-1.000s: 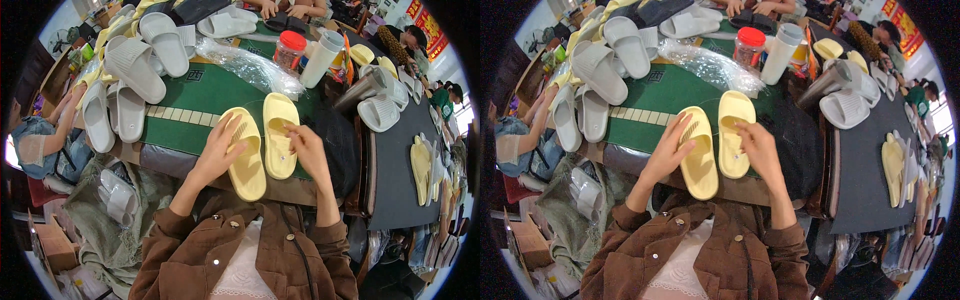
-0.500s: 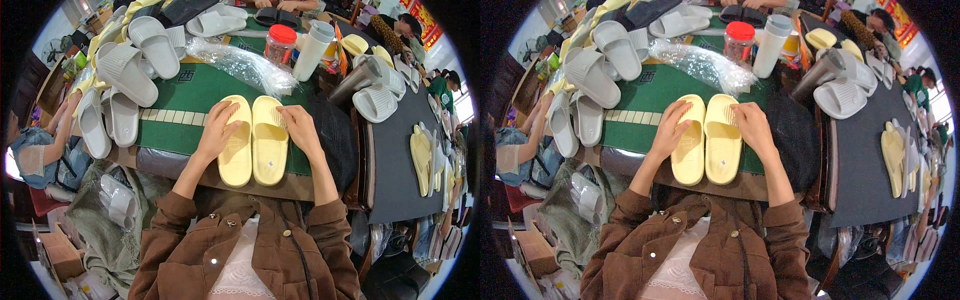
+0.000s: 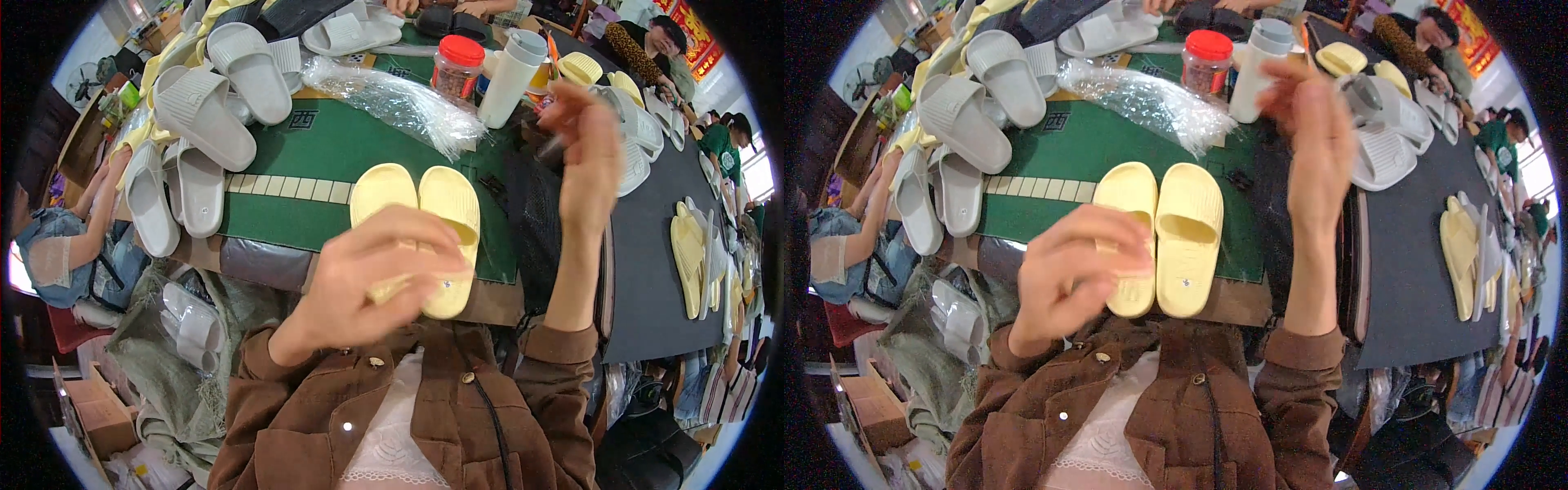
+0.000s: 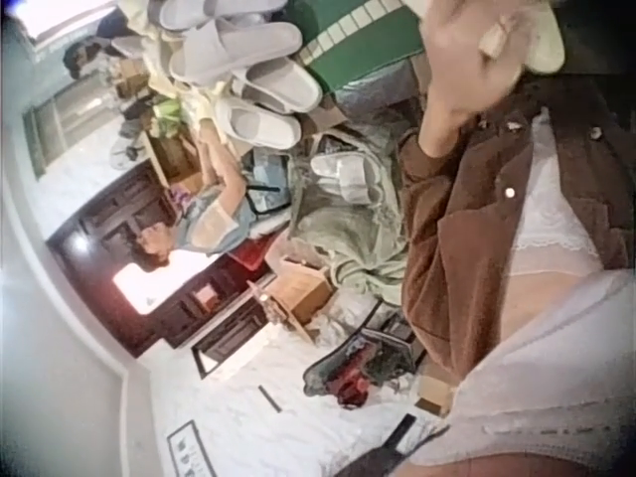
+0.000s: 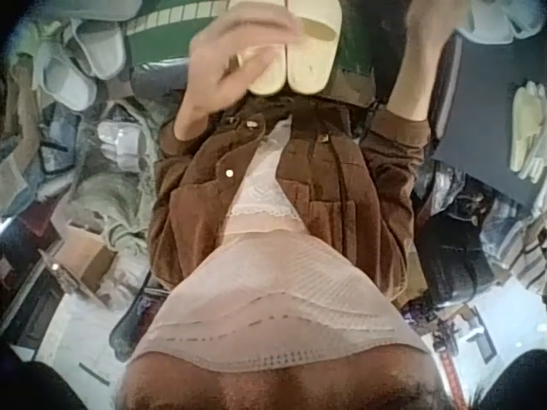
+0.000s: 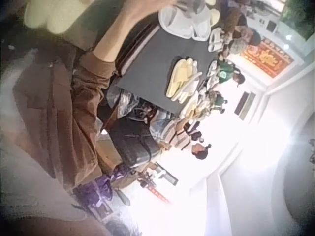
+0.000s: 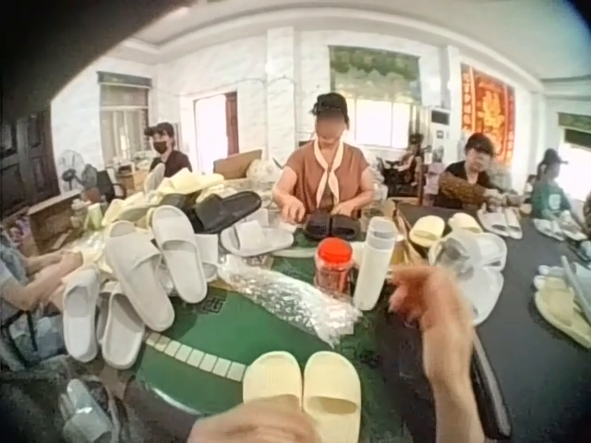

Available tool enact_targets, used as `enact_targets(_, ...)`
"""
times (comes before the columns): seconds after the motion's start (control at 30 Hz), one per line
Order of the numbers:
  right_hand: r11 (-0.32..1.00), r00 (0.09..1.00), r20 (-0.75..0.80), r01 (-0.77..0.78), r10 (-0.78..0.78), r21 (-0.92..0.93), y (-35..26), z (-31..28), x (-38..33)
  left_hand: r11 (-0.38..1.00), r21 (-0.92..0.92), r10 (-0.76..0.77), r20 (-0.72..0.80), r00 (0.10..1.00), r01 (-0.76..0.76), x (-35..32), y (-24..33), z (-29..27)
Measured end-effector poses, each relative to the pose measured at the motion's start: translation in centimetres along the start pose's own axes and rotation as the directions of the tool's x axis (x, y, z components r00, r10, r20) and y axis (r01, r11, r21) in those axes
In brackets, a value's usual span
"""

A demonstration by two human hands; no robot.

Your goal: Inspecting and assembling pairs of slippers at a production table.

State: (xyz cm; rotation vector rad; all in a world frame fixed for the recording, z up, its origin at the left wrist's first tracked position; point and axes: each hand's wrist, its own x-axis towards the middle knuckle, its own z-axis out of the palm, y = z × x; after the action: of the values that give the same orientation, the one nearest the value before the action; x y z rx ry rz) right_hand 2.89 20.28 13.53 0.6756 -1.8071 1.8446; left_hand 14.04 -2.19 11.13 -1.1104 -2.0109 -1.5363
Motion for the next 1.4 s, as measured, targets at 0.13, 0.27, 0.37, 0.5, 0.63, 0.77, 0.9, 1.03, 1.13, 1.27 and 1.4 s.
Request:
enact_targets(0.13, 0.938, 0.949, -0.171, 0.293, -0.264, 0.183, -1.0, 0.3, 1.7, 0.721, -0.614, 0.261, -0.189, 0.947, -0.322, 1.6, 4.0, 2.0)
enact_targets(0.27, 0.891, 0.971, -0.190, -0.045, 0.145, 0.452, 5.2, 2.0, -0.8, 0.540, -0.732, 0.404, -0.207, 0.891, -0.415, 3.0, 5.0, 2.7)
enact_targets(0.37, 0.900, 0.898, -0.190, -0.341, 0.397, 0.271, 10.9, 2.4, -4.5, 0.272, -0.910, 0.467, -0.160, 0.870, -0.313, 3.8, 4.8, 3.9)
enact_targets(0.5, 0.823, 0.836, -0.087, -0.549, 0.542, -0.145, 15.0, 3.1, -7.1, 0.180, -0.940, 0.437, -0.188, 0.880, -0.290, 4.3, 5.2, 4.3)
enact_targets(0.63, 0.822, 0.856, -0.038, -0.507, 0.516, -0.258, 16.7, 2.5, -6.4, 0.078, -0.954, 0.451, -0.225, 0.864, -0.289, 4.5, 4.8, 5.0)
enact_targets(0.77, 0.859, 0.864, -0.016, -0.502, 0.503, -0.103, 17.3, 3.4, -5.0, 0.078, -0.923, 0.389, -0.319, 0.864, -0.376, 3.7, 4.8, 6.3)
enact_targets(0.9, 0.845, 0.851, 0.005, -0.520, 0.525, -0.121, 19.2, 3.8, -4.5, 0.057, -0.957, 0.402, -0.240, 0.884, -0.285, 4.1, 4.9, 5.9)
enact_targets(1.03, 0.918, 0.942, -0.033, -0.332, 0.333, -0.215, 20.0, 3.6, -4.7, 0.115, -0.972, 0.413, -0.140, 0.900, -0.204, 4.0, 4.7, 6.6)
enact_targets(1.13, 0.915, 0.936, -0.048, -0.352, 0.350, -0.196, 19.9, 3.8, -4.9, 0.098, -0.961, 0.435, -0.191, 0.880, -0.257, 4.0, 5.0, 7.1)
enact_targets(1.27, 0.916, 0.932, -0.049, -0.362, 0.359, -0.173, 20.0, 3.9, -5.0, 0.106, -0.964, 0.321, -0.200, 0.926, -0.245, 4.2, 5.8, 6.4)
enact_targets(1.4, 0.913, 0.929, -0.056, -0.371, 0.367, -0.170, 19.4, 4.0, -5.1, 0.116, -0.960, 0.354, -0.200, 0.914, -0.255, 4.2, 5.4, 6.2)
